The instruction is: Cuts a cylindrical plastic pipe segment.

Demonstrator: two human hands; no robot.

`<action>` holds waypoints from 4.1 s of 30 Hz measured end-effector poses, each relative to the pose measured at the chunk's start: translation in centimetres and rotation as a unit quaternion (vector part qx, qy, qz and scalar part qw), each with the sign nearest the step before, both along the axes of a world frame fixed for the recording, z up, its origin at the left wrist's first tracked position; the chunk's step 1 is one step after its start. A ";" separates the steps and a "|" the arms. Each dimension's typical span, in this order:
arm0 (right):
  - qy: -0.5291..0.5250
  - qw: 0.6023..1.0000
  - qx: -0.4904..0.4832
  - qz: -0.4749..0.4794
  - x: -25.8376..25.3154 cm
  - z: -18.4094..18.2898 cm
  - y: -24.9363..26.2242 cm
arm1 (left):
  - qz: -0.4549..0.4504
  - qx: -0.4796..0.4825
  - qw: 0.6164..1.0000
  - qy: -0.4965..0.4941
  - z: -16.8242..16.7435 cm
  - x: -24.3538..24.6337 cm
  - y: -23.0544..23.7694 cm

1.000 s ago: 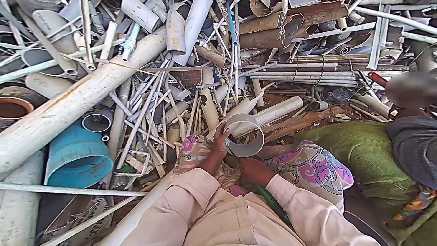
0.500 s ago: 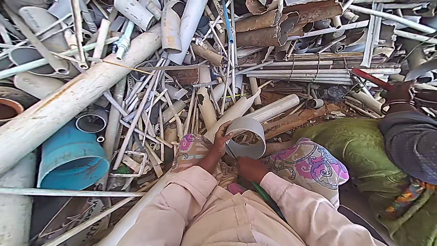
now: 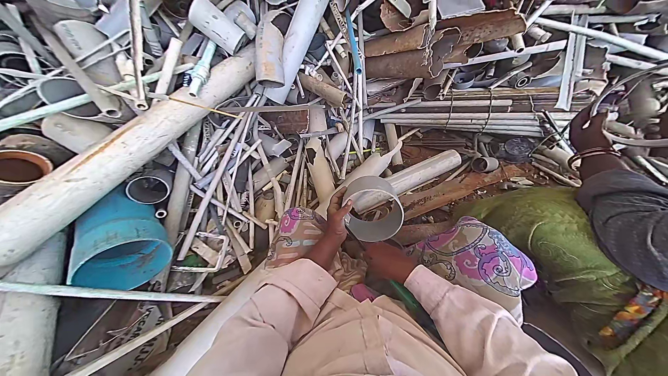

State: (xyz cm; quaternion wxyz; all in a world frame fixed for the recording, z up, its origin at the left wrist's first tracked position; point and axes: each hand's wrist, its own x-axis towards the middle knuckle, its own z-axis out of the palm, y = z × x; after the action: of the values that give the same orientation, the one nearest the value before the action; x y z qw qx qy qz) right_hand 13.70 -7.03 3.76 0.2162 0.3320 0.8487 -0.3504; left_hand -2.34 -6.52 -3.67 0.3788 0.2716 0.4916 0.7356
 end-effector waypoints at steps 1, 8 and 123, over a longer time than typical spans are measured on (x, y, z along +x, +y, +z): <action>-0.002 1.000 0.000 -0.002 0.0 0.0 0.0 | -0.008 0.000 1.000 -0.003 0.0 0.0 0.0; -0.030 0.999 0.002 -0.028 -0.2 -0.1 0.0 | -0.076 0.031 0.997 0.011 -0.4 0.2 -0.2; -0.027 0.998 0.016 -0.061 -1.1 -0.5 -0.4 | -0.040 -0.016 0.999 -0.003 -0.3 0.9 0.0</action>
State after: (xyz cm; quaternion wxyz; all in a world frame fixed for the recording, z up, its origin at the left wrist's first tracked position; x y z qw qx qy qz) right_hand 12.55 -7.48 3.29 0.2114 0.3959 0.8263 -0.3401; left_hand -1.45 -6.57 -3.93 0.4134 0.2827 0.4911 0.7127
